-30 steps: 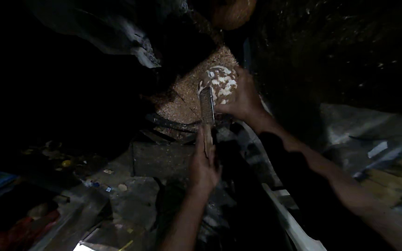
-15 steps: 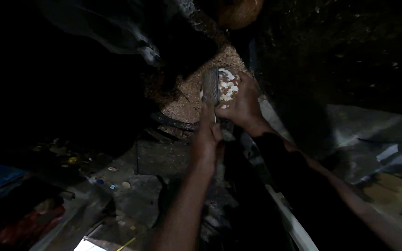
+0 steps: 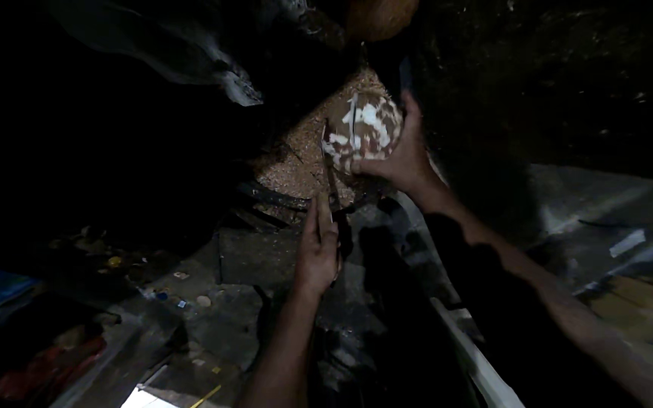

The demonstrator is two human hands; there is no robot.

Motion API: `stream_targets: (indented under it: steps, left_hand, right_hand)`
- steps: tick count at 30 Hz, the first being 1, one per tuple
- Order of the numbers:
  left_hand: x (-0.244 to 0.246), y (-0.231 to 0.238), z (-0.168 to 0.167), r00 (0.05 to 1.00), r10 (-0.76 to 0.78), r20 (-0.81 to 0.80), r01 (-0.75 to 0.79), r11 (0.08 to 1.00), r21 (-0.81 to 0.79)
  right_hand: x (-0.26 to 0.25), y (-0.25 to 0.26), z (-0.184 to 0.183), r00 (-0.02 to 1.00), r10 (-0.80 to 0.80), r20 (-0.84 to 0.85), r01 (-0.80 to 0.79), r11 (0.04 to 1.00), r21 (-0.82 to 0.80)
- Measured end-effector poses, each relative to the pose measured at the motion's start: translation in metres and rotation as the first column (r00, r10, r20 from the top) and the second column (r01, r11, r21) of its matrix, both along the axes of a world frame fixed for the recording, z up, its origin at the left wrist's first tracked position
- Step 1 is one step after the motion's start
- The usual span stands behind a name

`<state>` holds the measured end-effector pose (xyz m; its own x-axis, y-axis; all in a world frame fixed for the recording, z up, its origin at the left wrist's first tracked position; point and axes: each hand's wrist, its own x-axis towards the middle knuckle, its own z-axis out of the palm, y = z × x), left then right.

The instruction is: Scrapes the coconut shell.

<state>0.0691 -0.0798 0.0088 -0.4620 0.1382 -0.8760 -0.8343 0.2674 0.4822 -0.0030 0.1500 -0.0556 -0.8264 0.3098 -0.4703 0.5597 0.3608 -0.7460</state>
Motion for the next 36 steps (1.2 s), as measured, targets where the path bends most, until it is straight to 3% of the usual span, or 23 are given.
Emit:
stream_targets:
  steps: [2, 4, 6, 9, 11, 14, 17, 20, 23, 28, 33, 36]
  left_hand:
    - [0.003, -0.008, 0.006, 0.995, -0.087, -0.043, 0.083, 0.993, -0.087]
    - [-0.008, -0.01, 0.006, 0.978, -0.172, -0.116, 0.151, 0.973, -0.173]
    - [-0.035, -0.005, 0.008, 0.946, -0.276, -0.172, 0.233, 0.944, -0.235]
    - [-0.093, 0.019, 0.015, 0.898, -0.406, -0.172, 0.342, 0.888, -0.308]
    - [-0.107, 0.03, 0.013, 0.863, -0.46, -0.206, 0.365, 0.853, -0.374]
    - [-0.058, 0.015, 0.024, 0.74, -0.593, -0.317, 0.381, 0.759, -0.528]
    - [-0.013, 0.0, 0.045, 0.664, -0.677, -0.317, 0.453, 0.702, -0.549]
    - [-0.064, 0.016, 0.054, 0.661, -0.713, -0.236, 0.494, 0.649, -0.578]
    - [-0.114, 0.036, 0.042, 0.68, -0.725, -0.114, 0.538, 0.598, -0.594]
    - [-0.02, 0.002, 0.052, 0.62, -0.744, -0.249, 0.478, 0.61, -0.633]
    - [-0.084, 0.034, 0.035, 0.662, -0.721, -0.204, 0.493, 0.624, -0.606]
    - [-0.055, 0.021, 0.012, 0.652, -0.71, -0.266, 0.462, 0.65, -0.603]
  right_hand:
    - [0.002, 0.006, -0.001, 0.973, 0.223, -0.051, -0.202, 0.944, 0.26]
    - [0.001, 0.012, 0.0, 0.948, 0.318, -0.006, -0.295, 0.888, 0.351]
    - [-0.001, 0.004, 0.011, 0.95, 0.309, 0.047, -0.309, 0.907, 0.288]
    - [-0.008, -0.026, 0.061, 0.951, 0.24, 0.196, -0.261, 0.961, 0.09]
    - [-0.014, -0.042, 0.035, 0.963, 0.21, 0.167, -0.245, 0.942, 0.229]
    - [-0.019, -0.046, 0.011, 0.941, 0.287, 0.182, -0.332, 0.891, 0.31]
    - [-0.021, -0.04, 0.016, 0.94, 0.265, 0.216, -0.323, 0.893, 0.312]
    - [-0.027, -0.054, 0.02, 0.937, 0.268, 0.223, -0.327, 0.897, 0.297]
    - [-0.024, -0.061, 0.02, 0.91, 0.337, 0.241, -0.403, 0.858, 0.318]
    - [-0.024, -0.055, 0.015, 0.92, 0.333, 0.206, -0.387, 0.853, 0.35]
    - [-0.028, -0.057, 0.021, 0.919, 0.305, 0.252, -0.379, 0.86, 0.342]
    - [-0.022, -0.052, 0.016, 0.896, 0.366, 0.253, -0.439, 0.821, 0.366]
